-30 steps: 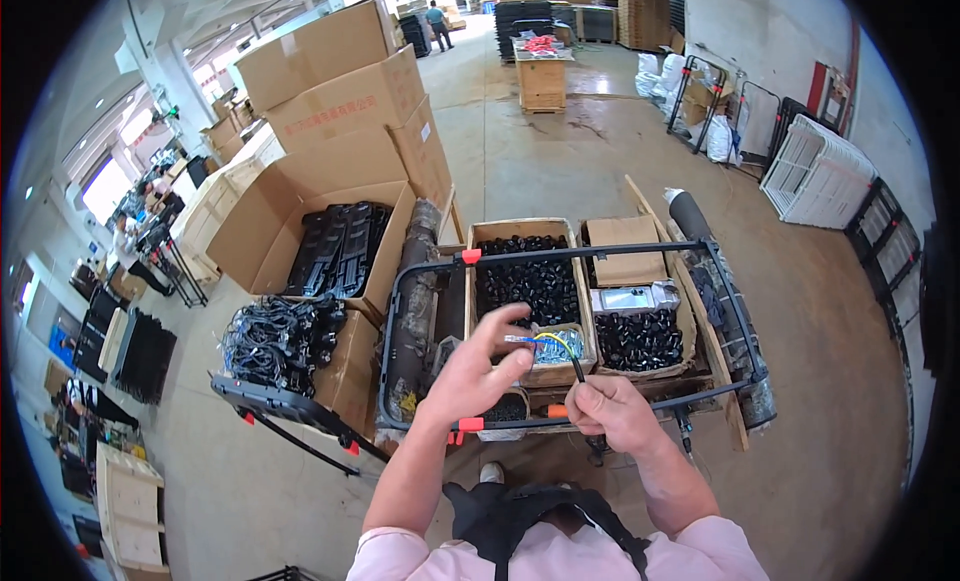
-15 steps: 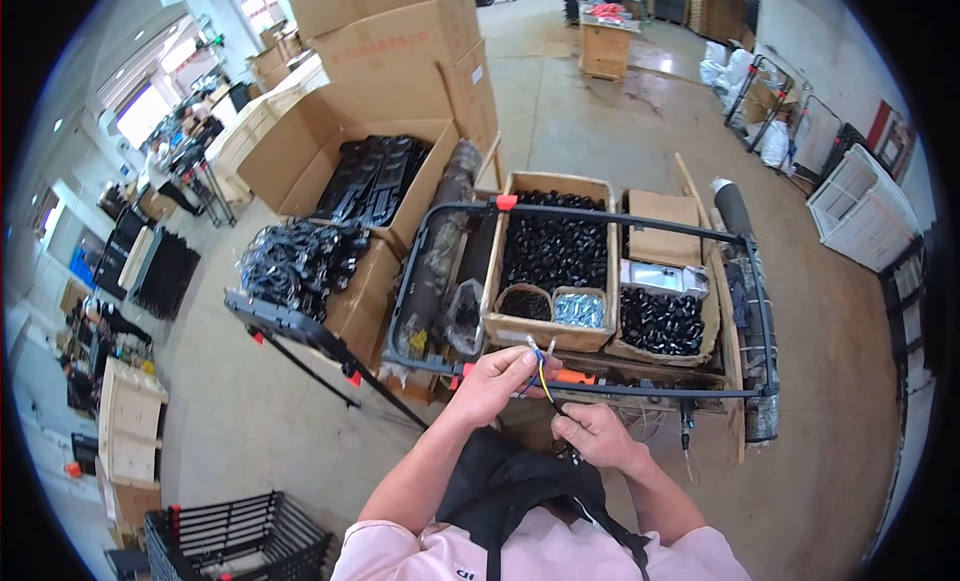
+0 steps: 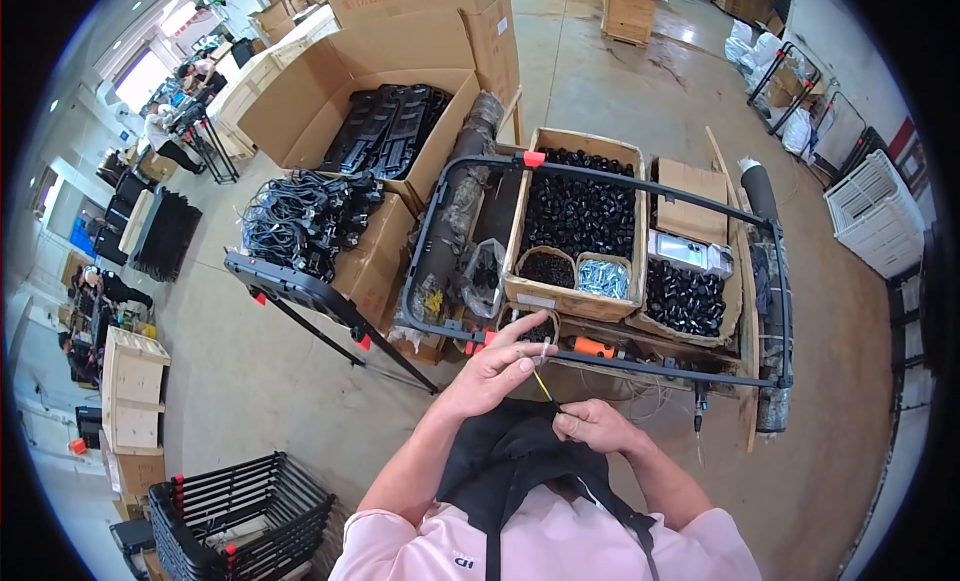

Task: Assembling plastic components and wiring onto a lawnmower handle frame.

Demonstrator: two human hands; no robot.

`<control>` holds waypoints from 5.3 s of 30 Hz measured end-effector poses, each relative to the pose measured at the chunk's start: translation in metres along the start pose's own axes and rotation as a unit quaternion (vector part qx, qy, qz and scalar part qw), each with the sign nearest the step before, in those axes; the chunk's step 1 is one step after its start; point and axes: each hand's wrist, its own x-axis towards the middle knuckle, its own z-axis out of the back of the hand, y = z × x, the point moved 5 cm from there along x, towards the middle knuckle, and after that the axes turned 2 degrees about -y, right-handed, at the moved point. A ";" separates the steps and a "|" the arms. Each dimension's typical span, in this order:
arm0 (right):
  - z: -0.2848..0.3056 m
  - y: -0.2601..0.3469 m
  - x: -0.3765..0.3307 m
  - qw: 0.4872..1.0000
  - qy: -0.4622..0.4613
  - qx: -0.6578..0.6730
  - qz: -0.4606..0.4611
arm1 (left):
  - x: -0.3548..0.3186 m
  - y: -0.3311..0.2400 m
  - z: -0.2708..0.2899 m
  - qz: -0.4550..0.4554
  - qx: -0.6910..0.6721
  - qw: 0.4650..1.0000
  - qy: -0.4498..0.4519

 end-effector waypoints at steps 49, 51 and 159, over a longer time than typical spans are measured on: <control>-0.148 -0.121 0.193 0.941 -0.031 0.168 -0.293 | -0.089 0.242 0.149 0.424 -0.195 0.873 0.138; -0.149 -0.122 0.194 0.942 -0.033 0.164 -0.290 | -0.091 0.243 0.149 0.430 -0.200 0.872 0.123; -0.027 -0.054 0.333 0.947 -0.030 -0.164 -0.275 | -0.187 0.218 0.157 0.402 -0.001 0.915 0.005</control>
